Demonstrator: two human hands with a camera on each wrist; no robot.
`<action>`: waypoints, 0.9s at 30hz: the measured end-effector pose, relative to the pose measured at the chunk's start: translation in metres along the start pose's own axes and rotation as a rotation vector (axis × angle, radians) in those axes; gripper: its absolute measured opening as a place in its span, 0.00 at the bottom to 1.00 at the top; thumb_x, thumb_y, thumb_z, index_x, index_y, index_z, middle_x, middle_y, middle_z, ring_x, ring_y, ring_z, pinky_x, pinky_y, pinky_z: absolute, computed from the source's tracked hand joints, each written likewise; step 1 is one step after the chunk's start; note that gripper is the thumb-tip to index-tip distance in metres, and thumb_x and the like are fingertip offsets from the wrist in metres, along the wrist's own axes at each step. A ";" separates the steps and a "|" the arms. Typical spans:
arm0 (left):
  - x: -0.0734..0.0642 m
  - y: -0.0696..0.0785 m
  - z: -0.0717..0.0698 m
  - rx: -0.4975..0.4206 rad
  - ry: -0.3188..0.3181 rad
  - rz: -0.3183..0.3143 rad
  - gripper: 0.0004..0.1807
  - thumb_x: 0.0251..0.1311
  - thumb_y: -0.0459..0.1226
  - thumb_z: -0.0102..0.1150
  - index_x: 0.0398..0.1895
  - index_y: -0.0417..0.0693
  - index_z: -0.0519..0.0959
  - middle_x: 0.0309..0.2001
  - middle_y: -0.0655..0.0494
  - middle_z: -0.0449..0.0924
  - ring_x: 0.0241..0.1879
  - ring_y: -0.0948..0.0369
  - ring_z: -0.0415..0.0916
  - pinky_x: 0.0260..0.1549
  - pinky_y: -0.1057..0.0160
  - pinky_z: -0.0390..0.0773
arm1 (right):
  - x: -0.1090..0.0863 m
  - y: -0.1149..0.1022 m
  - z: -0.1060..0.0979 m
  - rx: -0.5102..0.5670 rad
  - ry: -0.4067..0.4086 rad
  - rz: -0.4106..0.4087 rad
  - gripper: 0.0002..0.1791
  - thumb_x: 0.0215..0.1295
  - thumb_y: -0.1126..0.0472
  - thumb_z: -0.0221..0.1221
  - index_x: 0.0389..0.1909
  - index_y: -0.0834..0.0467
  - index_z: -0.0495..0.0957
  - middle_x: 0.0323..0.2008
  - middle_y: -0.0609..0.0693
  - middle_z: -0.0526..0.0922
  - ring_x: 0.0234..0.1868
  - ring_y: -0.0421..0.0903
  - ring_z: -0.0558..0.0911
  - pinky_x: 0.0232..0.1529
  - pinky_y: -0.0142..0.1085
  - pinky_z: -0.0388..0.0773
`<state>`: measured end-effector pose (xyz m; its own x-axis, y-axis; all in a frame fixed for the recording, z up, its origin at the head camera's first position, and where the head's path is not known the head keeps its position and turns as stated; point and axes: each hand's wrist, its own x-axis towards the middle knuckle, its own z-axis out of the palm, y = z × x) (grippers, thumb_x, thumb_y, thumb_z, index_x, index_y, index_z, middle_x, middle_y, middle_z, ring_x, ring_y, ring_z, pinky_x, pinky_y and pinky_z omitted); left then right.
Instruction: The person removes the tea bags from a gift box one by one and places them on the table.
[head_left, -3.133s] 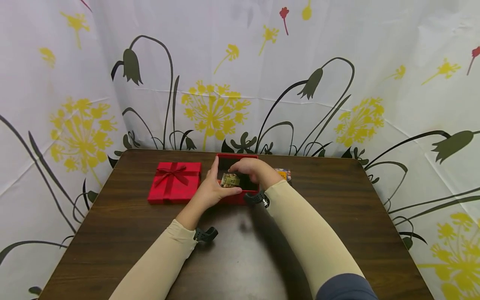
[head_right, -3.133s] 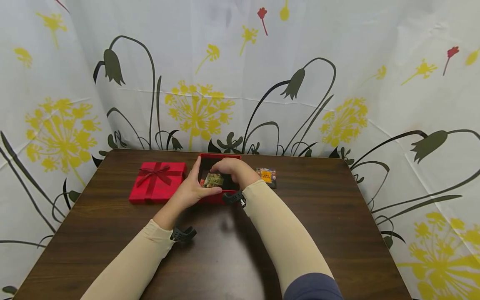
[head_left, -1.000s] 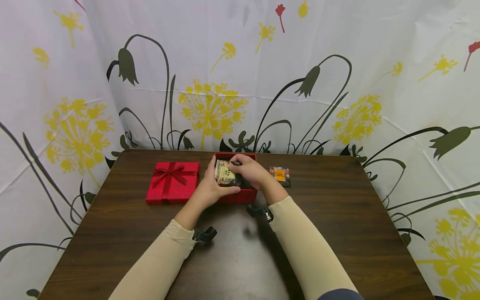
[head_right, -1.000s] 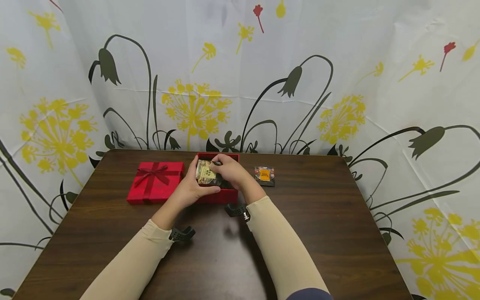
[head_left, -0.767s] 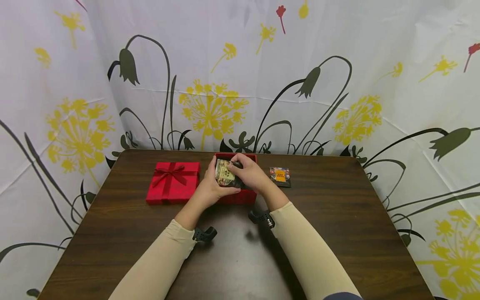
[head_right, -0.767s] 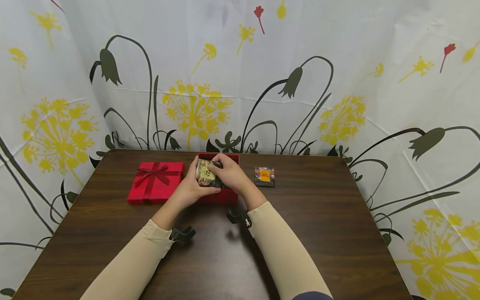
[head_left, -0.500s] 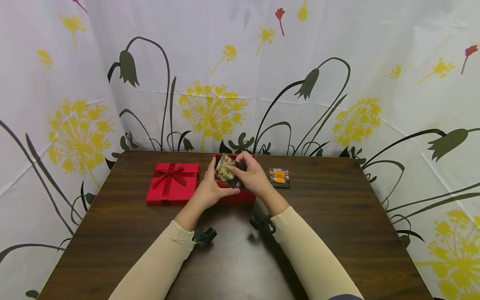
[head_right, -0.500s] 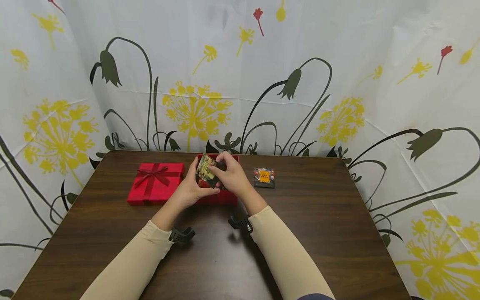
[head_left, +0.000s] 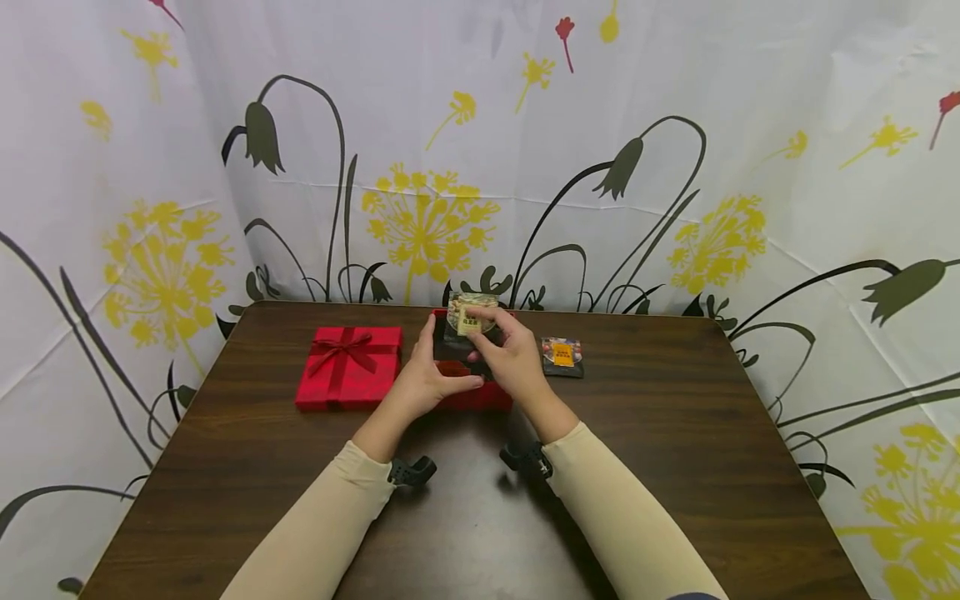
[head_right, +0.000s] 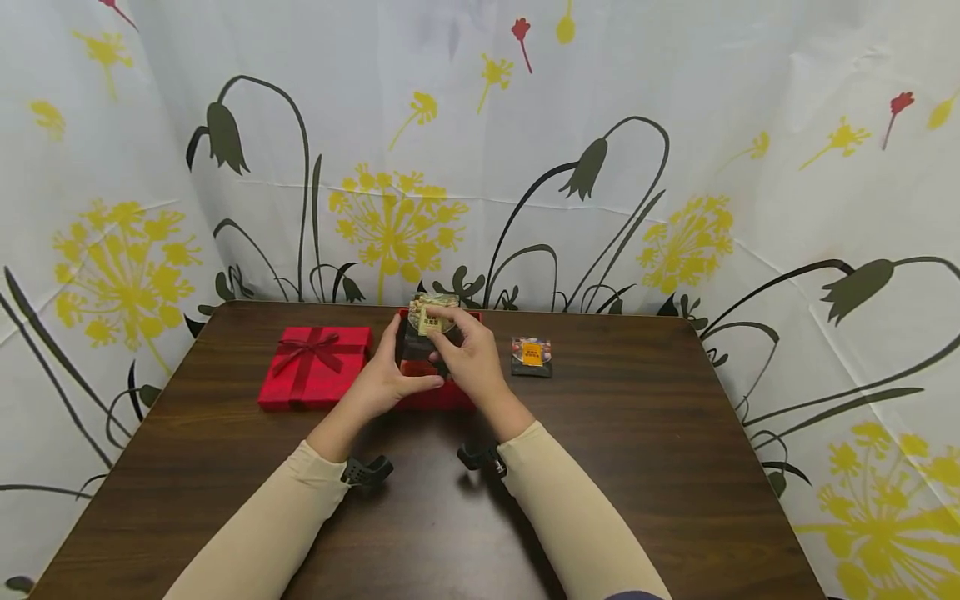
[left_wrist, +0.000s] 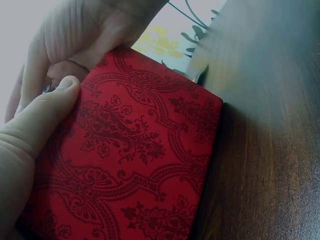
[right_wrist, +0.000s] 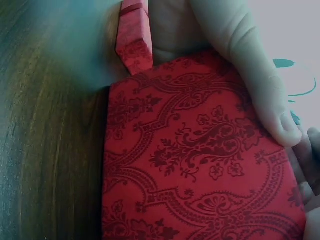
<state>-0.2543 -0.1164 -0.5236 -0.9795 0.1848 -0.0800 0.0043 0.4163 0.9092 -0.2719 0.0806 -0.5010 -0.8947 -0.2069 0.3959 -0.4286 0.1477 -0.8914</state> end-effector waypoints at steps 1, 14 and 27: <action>0.000 0.000 0.000 -0.002 0.001 -0.005 0.80 0.52 0.58 0.85 0.91 0.63 0.29 0.91 0.45 0.34 0.89 0.39 0.38 0.81 0.28 0.54 | 0.000 0.000 -0.001 -0.026 0.004 -0.016 0.20 0.78 0.63 0.66 0.67 0.48 0.84 0.63 0.51 0.83 0.31 0.53 0.91 0.36 0.56 0.89; 0.000 0.005 0.001 0.002 0.028 -0.025 0.81 0.46 0.61 0.87 0.91 0.66 0.32 0.91 0.47 0.39 0.89 0.40 0.41 0.79 0.27 0.59 | -0.028 -0.019 -0.078 -0.278 0.070 -0.194 0.27 0.73 0.73 0.66 0.71 0.57 0.78 0.60 0.58 0.82 0.42 0.53 0.85 0.40 0.35 0.86; -0.001 0.004 0.001 0.012 0.027 -0.029 0.81 0.47 0.61 0.86 0.91 0.68 0.32 0.90 0.47 0.40 0.87 0.41 0.45 0.79 0.29 0.61 | -0.044 0.012 -0.172 -0.527 0.189 0.073 0.15 0.75 0.69 0.67 0.59 0.59 0.84 0.55 0.60 0.87 0.43 0.55 0.88 0.43 0.36 0.84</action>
<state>-0.2530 -0.1142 -0.5200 -0.9844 0.1481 -0.0953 -0.0222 0.4321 0.9016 -0.2592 0.2583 -0.4912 -0.9107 -0.0086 0.4129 -0.3262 0.6283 -0.7063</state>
